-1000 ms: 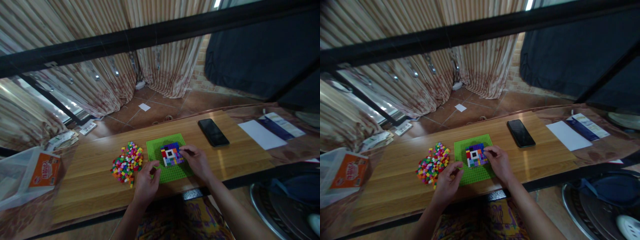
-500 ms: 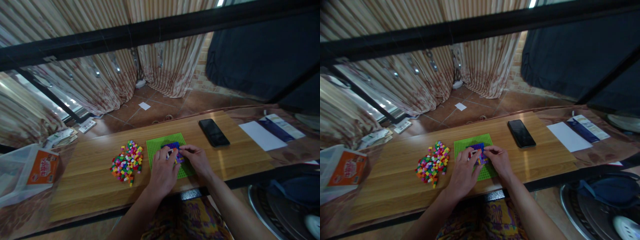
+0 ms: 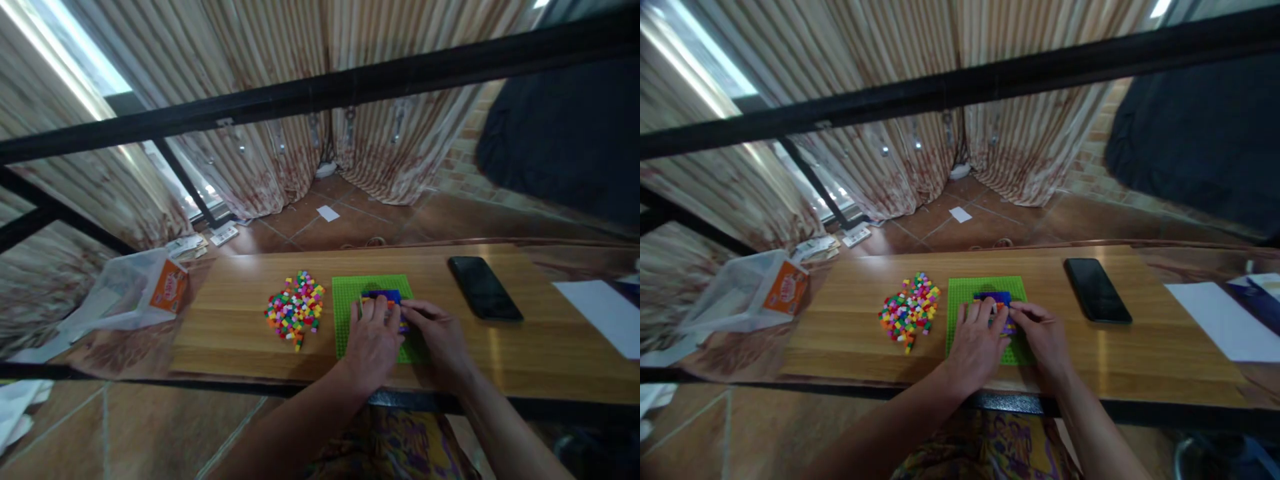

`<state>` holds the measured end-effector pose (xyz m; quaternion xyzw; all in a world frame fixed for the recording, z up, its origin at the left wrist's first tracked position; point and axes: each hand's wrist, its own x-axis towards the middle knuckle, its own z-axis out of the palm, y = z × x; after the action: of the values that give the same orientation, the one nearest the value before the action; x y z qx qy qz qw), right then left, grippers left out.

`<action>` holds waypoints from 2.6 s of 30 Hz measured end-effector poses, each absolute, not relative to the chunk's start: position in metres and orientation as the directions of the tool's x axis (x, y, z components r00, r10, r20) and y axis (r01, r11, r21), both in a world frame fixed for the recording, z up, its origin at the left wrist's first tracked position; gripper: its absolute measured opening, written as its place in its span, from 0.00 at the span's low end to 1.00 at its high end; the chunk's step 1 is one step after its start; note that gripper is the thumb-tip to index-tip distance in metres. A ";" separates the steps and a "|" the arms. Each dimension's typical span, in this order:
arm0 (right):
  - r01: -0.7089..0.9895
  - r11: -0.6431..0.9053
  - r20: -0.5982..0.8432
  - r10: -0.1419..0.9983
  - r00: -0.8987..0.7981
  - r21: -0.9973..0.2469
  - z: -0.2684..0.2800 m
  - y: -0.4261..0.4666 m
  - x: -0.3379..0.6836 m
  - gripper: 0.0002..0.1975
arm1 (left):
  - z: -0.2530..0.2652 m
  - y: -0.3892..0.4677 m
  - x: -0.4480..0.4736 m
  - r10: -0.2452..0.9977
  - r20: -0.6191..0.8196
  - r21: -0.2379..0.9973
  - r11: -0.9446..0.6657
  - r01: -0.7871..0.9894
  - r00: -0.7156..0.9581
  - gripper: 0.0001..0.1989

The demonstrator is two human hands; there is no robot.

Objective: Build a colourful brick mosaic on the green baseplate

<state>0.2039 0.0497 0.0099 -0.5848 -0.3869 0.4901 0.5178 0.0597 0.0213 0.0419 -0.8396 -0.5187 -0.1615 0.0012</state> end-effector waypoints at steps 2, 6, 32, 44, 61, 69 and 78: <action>-0.008 -0.151 -0.149 0.960 0.237 -0.988 0.006 0.047 0.206 0.18 | 0.041 0.012 0.051 0.887 0.279 0.223 -0.432 0.874 0.367 0.27; 0.061 -0.098 -0.070 0.934 0.350 -0.993 0.007 0.037 0.207 0.20 | 0.032 -0.014 0.014 0.916 0.308 0.358 -0.364 0.860 0.259 0.23; 0.747 0.465 0.138 0.878 -0.458 -0.475 0.011 0.069 0.037 0.12 | -0.009 0.004 -0.121 0.865 0.464 0.562 -0.124 0.818 -0.188 0.08; 0.779 0.452 0.119 0.886 -0.448 -0.434 0.013 0.072 0.044 0.10 | -0.009 0.001 -0.121 0.879 0.408 0.624 -0.073 0.778 -0.245 0.14; 0.753 0.493 0.138 0.863 -0.485 -0.437 0.018 0.077 0.040 0.08 | 0.009 0.025 -0.118 0.956 0.275 0.418 -0.022 0.908 -0.103 0.14; 0.460 0.316 0.170 0.928 -0.332 -0.829 0.035 0.039 0.065 0.06 | 0.017 0.034 -0.122 0.973 0.228 0.355 -0.037 0.934 -0.048 0.10; 0.341 0.117 0.151 0.986 0.076 -0.933 0.026 0.005 0.167 0.10 | 0.021 0.044 -0.118 0.985 0.171 0.263 -0.033 0.964 -0.013 0.11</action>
<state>0.1673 0.0050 0.0257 -0.5670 -0.5848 0.3467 0.4652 -0.1184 0.0441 0.0207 -0.7016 -0.6946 -0.1554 -0.0337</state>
